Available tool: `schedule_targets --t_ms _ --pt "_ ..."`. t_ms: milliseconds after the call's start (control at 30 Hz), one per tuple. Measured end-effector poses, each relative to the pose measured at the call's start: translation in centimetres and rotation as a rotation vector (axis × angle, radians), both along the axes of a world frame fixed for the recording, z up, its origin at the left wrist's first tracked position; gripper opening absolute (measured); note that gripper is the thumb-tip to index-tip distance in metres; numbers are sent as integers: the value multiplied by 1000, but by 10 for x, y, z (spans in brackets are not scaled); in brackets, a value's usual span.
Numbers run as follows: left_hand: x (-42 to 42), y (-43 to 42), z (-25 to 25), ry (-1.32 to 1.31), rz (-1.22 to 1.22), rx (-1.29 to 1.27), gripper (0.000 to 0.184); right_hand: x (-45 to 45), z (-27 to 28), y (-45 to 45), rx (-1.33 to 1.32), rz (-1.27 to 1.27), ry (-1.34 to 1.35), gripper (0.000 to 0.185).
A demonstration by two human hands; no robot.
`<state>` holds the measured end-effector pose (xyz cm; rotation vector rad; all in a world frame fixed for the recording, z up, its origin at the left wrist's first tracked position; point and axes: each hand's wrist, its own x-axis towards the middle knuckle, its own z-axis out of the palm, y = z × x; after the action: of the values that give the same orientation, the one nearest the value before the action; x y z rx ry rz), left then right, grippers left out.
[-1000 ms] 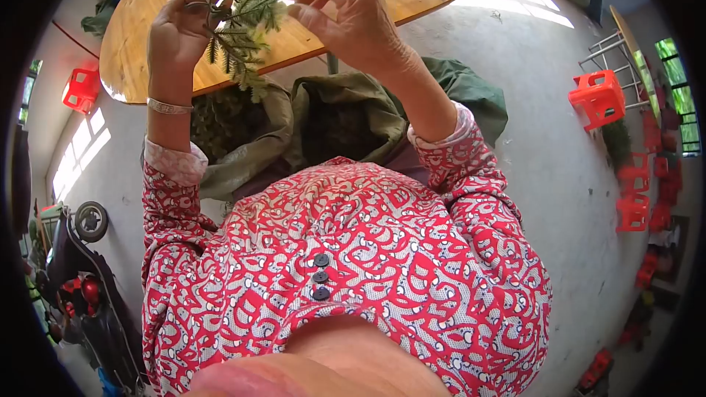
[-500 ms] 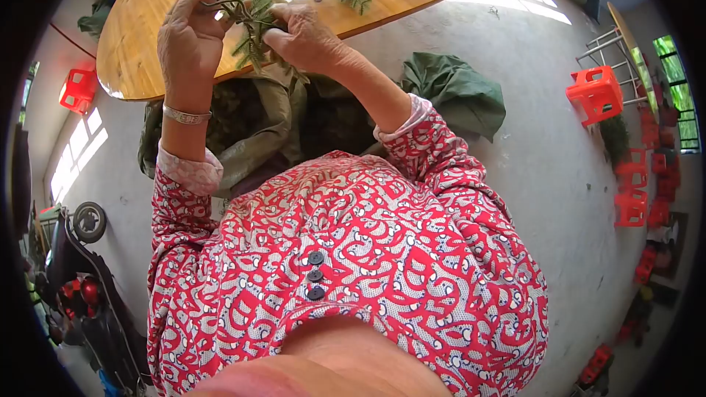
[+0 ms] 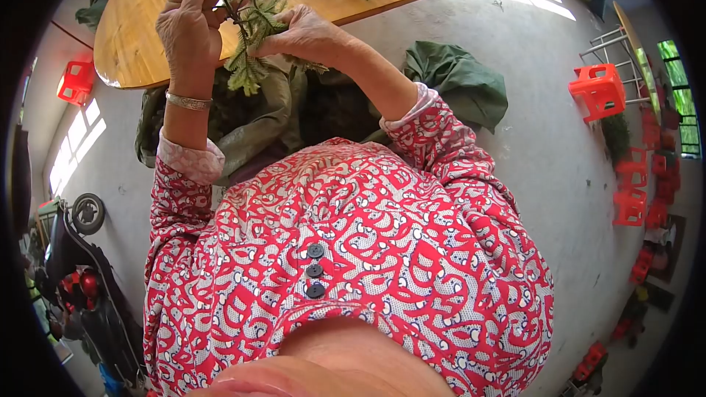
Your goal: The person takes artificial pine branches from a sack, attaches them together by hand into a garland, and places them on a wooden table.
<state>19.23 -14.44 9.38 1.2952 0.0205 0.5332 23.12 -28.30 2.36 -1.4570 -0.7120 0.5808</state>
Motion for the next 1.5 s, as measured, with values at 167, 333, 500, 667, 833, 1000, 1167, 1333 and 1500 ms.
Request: schedule_targets --t_ms 167,333,500,667,833,1000,1167,1333,1500 --pt "6 15 -13 -61 -71 59 12 -10 5 -8 124 -34 386 17" --pt "5 24 -20 -27 -9 256 17 -17 21 -19 54 107 333 18" --pt "-21 41 -2 248 -267 709 35 -21 22 -29 -20 299 119 16" --pt "-49 72 10 394 -710 968 44 -29 16 -28 -6 407 290 15" --pt "-78 38 -11 256 -681 401 47 -37 17 -21 57 596 362 19" --pt "-105 29 -21 405 -589 436 28 -49 11 -21 -72 569 159 17" --pt "-117 52 -26 735 -830 349 18 -47 9 -20 -227 679 166 19" --pt "-120 71 -38 566 -1075 471 58 -56 3 -8 -219 765 226 18" --pt "-105 77 -21 635 -1137 801 55 -58 -1 -1 -217 746 211 16"
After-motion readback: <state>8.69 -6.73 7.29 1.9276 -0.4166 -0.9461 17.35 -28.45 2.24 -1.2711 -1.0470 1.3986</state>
